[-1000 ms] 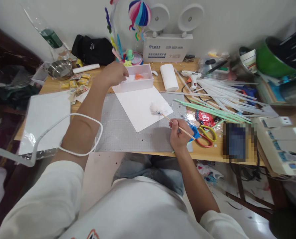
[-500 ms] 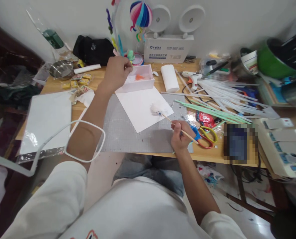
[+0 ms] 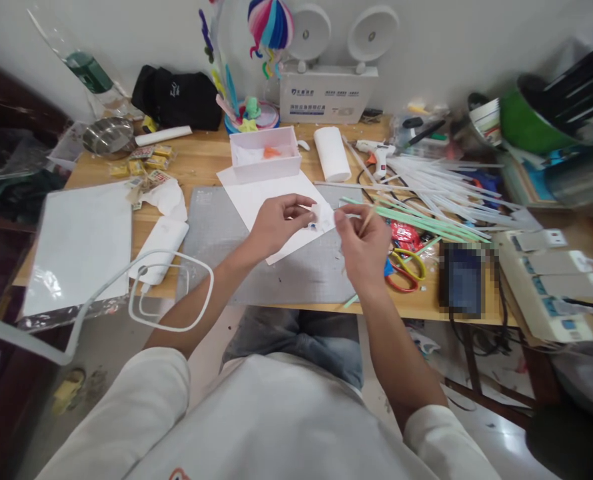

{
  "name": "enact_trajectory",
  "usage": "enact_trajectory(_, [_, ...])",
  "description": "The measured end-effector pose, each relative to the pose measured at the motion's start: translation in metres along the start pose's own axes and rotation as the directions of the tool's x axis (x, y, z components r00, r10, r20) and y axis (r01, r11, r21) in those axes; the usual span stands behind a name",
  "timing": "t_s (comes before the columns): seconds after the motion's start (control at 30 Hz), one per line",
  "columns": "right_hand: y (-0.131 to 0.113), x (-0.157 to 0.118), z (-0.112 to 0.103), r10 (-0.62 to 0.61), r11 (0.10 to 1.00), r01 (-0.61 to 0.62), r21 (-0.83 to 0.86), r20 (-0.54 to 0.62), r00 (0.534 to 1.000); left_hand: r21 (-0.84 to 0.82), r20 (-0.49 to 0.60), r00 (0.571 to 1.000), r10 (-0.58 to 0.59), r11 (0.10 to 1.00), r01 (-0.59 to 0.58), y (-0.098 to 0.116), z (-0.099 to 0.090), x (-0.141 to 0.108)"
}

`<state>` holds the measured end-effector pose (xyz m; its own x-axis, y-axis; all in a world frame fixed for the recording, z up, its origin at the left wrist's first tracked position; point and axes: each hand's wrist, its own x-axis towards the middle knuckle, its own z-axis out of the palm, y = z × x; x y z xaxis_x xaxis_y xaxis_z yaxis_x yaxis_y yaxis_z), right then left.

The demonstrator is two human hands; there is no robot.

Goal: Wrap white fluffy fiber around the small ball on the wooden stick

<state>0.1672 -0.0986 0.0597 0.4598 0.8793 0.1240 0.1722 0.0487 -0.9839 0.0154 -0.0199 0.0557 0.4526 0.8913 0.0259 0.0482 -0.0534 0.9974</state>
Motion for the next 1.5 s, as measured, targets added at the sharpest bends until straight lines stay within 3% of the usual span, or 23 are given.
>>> enact_trajectory(0.1, [0.004, -0.006, 0.006, 0.083, 0.993, -0.08, -0.088, 0.03, 0.996, 0.061, 0.018, 0.999, 0.039, 0.997, -0.04, 0.002, 0.003, -0.013])
enact_trajectory(0.23, [0.008, -0.011, 0.011, 0.097, 0.983, -0.095, -0.158, 0.006, 0.995, 0.125, 0.038, 0.997, 0.064, 0.99, -0.068, -0.003, 0.006, -0.021])
enact_trajectory(0.4, [0.013, -0.017, 0.008, 0.163, 0.984, -0.16, -0.082, 0.034, 0.986, -0.066, 0.079, 0.994, -0.071, 0.995, 0.076, -0.015, 0.011, -0.027])
enact_trajectory(0.5, [0.011, -0.026, 0.006, 0.141, 0.982, -0.139, -0.13, 0.004, 0.99, -0.133, 0.086, 0.989, -0.118, 0.983, 0.129, -0.017, 0.022, -0.039])
enact_trajectory(0.63, [0.006, -0.04, 0.002, 0.124, 0.961, -0.134, -0.243, -0.056, 0.991, 0.038, -0.063, 0.998, 0.023, 0.999, -0.021, -0.016, 0.038, -0.06])
enact_trajectory(0.73, [0.005, -0.048, -0.001, 0.11, 0.956, -0.129, -0.263, -0.084, 0.99, 0.166, -0.21, 0.956, 0.204, 0.971, -0.17, -0.019, 0.044, -0.071])
enact_trajectory(0.8, [0.004, -0.051, -0.002, 0.109, 0.967, -0.125, -0.223, -0.082, 0.991, 0.206, -0.216, 0.945, 0.245, 0.958, -0.202, -0.02, 0.044, -0.074])
enact_trajectory(0.9, [0.003, -0.054, -0.003, 0.136, 0.984, -0.142, -0.112, -0.055, 0.989, 0.175, -0.175, 0.97, 0.17, 0.975, -0.139, -0.023, 0.043, -0.076])
enact_trajectory(1.1, [0.004, -0.059, -0.002, 0.215, 0.976, -0.216, 0.007, 0.031, 0.976, -0.09, -0.249, 0.968, -0.017, 0.996, -0.006, -0.029, 0.044, -0.076])
enact_trajectory(1.33, [0.02, -0.058, -0.001, 0.218, 0.971, -0.228, 0.08, 0.117, 0.969, -0.357, -0.115, 0.97, -0.212, 0.921, 0.159, -0.028, 0.041, -0.071])
enact_trajectory(1.5, [0.027, -0.057, -0.002, 0.197, 0.976, -0.209, 0.063, 0.16, 0.967, -0.423, -0.092, 0.957, -0.275, 0.881, 0.212, -0.033, 0.039, -0.071])
